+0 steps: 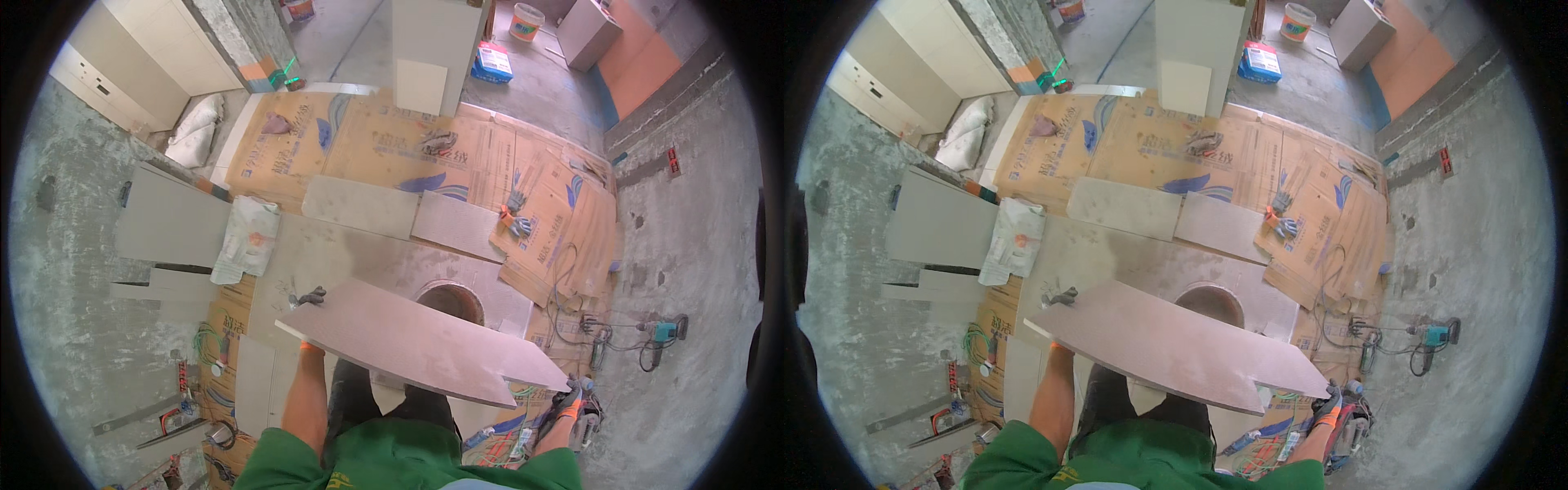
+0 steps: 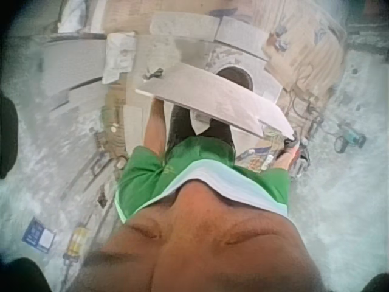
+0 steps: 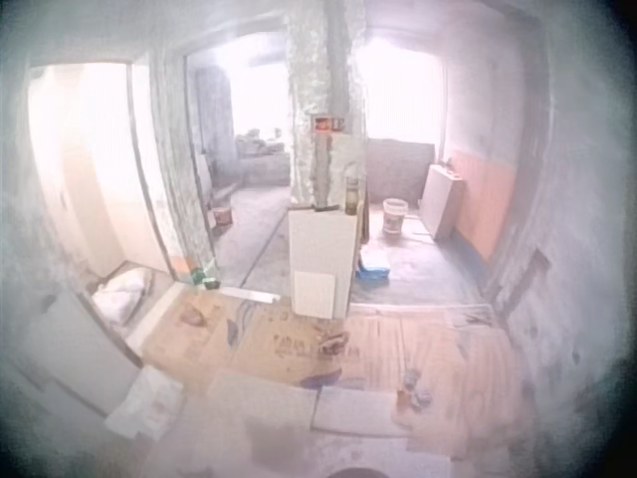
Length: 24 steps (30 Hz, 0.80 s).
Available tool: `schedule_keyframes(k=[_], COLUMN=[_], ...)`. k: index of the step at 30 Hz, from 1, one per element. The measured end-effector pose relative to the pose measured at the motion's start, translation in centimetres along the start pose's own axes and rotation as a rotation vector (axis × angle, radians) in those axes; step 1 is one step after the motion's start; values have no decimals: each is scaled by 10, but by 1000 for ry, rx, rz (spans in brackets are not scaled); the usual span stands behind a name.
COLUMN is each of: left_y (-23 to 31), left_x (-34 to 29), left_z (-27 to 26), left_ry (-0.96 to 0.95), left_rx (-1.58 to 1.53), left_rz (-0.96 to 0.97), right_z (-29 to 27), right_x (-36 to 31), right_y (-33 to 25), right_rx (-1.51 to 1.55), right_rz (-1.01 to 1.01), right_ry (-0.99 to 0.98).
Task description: The person uses an angle grinder to cut a large white tile, then moves the tile to the floor. They pour a bag of dry adhesive into a bucket and mix it with a paddle mixer. The person then carries the bucket of mixed adhesive across the room.
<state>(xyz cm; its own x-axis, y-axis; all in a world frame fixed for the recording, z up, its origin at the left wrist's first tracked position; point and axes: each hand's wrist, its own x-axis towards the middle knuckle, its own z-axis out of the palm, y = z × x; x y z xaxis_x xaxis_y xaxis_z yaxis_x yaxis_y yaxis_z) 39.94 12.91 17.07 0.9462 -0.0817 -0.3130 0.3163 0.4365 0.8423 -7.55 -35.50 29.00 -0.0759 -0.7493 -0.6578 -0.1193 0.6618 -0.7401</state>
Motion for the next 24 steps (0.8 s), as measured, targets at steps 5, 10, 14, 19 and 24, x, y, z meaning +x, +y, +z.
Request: schedule_keyframes(k=[5, 10, 14, 19, 24], left_y=[3, 45, 117, 198, 276], left_x=[78, 159, 177, 265, 326], left_z=[-27, 12, 22, -46, -108], left_ry=[-82, -123, -202, -196, -110], left_rx=[-180, 505, 741, 820, 959], left_rz=[-354, -252, 61, 147, 372], right_z=[22, 74, 158, 292, 431], right_x=[-65, -131, -200, -210, -175], right_y=[-18, -38, -59, -58, -75], right_rx=[154, 52, -117, -144, -193], right_rz=[163, -7, -181, -310, -122], right_ry=[-35, 292, 338, 181, -71])
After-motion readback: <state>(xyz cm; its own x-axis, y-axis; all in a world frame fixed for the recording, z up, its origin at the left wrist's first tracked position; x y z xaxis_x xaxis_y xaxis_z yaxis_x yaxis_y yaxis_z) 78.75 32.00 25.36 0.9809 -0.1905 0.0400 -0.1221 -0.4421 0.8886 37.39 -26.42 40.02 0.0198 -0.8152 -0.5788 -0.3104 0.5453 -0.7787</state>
